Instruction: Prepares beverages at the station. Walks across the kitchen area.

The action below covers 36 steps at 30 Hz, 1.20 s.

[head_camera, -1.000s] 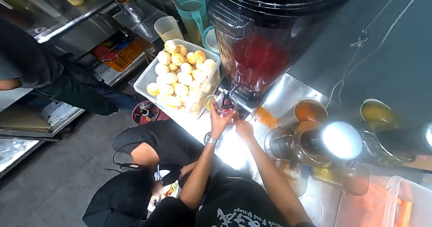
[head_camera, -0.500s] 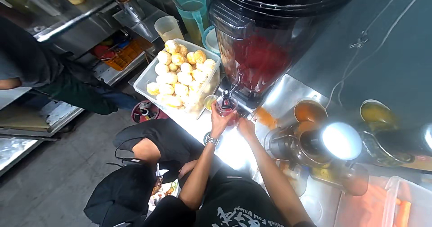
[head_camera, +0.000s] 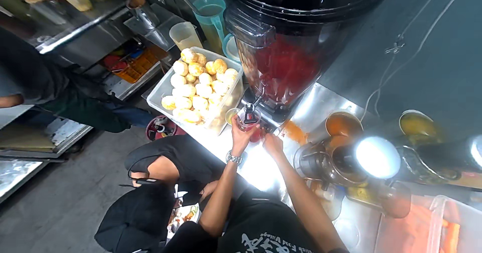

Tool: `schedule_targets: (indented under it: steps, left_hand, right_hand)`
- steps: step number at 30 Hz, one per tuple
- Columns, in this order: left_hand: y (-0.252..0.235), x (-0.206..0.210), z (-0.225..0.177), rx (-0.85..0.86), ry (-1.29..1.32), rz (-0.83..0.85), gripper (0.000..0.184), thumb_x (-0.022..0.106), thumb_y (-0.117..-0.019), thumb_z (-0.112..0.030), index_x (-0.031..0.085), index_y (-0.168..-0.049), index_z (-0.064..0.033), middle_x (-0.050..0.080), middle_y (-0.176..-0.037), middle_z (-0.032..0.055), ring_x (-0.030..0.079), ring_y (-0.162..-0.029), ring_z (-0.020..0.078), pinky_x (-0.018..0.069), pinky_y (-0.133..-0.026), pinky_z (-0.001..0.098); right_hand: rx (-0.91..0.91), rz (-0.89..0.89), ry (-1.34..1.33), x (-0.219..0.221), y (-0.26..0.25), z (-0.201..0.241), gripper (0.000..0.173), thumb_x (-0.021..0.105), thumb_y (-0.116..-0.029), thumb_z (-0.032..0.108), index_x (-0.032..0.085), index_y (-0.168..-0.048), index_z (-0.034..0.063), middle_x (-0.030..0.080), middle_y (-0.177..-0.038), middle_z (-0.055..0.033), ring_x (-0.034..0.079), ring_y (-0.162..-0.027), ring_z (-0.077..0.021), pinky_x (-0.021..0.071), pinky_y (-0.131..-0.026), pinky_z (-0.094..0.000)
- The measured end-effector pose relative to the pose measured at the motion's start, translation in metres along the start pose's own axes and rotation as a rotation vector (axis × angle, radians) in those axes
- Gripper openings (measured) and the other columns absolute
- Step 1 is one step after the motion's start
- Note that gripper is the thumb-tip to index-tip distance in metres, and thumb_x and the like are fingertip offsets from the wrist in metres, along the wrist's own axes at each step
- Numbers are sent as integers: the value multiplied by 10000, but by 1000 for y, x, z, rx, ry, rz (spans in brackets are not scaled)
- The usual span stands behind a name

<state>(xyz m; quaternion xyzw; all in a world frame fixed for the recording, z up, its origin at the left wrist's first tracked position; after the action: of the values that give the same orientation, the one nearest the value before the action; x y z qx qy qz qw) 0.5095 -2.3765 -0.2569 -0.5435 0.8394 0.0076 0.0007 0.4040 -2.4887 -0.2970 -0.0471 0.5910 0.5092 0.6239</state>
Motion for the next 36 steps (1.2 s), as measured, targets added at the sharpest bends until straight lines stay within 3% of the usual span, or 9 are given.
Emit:
schedule_targets:
  steps: [8,15,23,25,27,31,32,34,36]
  left_hand:
    - [2,-1,2,-11,-23,-9,899,922,-727,-102,377,-1441,-68,587,-1348,161,632,-1201,244,570,-976,431]
    - [2,-2,-2,2,-28,-11,910,915,-729,-100,363,-1451,-66,580,-1360,159,617,-1219,239,552,-997,421]
    - [0,-3,-1,4,24,-24,947,919,-711,-93,351,-1469,-64,574,-1374,166,622,-1221,247,573,-975,437]
    - [0,-1,-3,33,28,-37,955,919,-694,-78,356,-1465,-52,580,-1361,172,627,-1216,244,578,-978,428]
    - [-1,-1,-5,54,23,-49,972,933,-678,-83,358,-1460,-32,586,-1348,185,632,-1211,251,583,-977,429]
    - [0,0,0,52,-30,-45,1036,950,-663,-135,330,-1487,-37,594,-1343,194,633,-1217,246,563,-1014,426]
    - [0,-1,0,66,-34,-43,1027,947,-666,-130,334,-1484,-43,596,-1343,190,636,-1210,244,562,-1012,427]
    - [0,0,0,96,-32,-39,992,918,-672,-102,341,-1477,-42,603,-1329,192,648,-1184,251,570,-985,437]
    - [-1,1,0,115,-29,-25,969,876,-674,-79,346,-1485,-43,605,-1335,184,641,-1195,244,568,-987,434]
  right_hand:
    - [-7,-15,-2,1,1,-1,443,467,-1032,198,563,-1463,160,683,-1287,-147,648,-1192,-334,507,-952,-532]
    - [-5,-7,-16,2,1,-2,377,482,-1021,186,628,-1357,96,681,-1288,-149,646,-1197,-328,502,-958,-535]
    - [-50,35,-7,-3,6,3,469,484,-1023,203,529,-1484,125,650,-1345,-166,618,-1247,-350,484,-1003,-557]
    - [-44,20,-50,-20,11,1,452,526,-1007,232,562,-1443,119,642,-1346,-178,611,-1247,-365,482,-999,-579]
    - [-61,-150,-131,-45,21,2,391,510,-1008,228,636,-1370,149,695,-1257,-165,664,-1162,-361,521,-944,-579]
    - [-357,-852,-319,-89,67,16,357,630,-966,215,706,-1288,80,701,-1032,-166,705,-837,-320,590,-707,-494]
    - [-469,-954,-306,-97,77,23,451,670,-941,222,650,-1367,77,676,-1110,-164,693,-881,-301,592,-719,-465]
    - [-669,-988,-200,-108,88,40,585,677,-946,236,530,-1500,117,567,-1444,-147,617,-1203,-312,552,-940,-458]
    - [-798,-933,-60,-114,89,57,542,610,-1001,234,505,-1530,181,417,-1617,-93,465,-1420,-325,444,-1100,-501]
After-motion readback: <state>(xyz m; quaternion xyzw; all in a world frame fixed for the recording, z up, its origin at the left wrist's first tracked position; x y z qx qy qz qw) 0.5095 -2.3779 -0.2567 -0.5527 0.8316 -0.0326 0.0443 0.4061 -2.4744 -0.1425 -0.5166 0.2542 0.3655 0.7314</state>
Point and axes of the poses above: each hand's wrist, its own y-axis away from the middle knuckle, its own x-axis out of the palm, z = x × y, the point moved 7 cm from there along -y, towards the middle knuckle
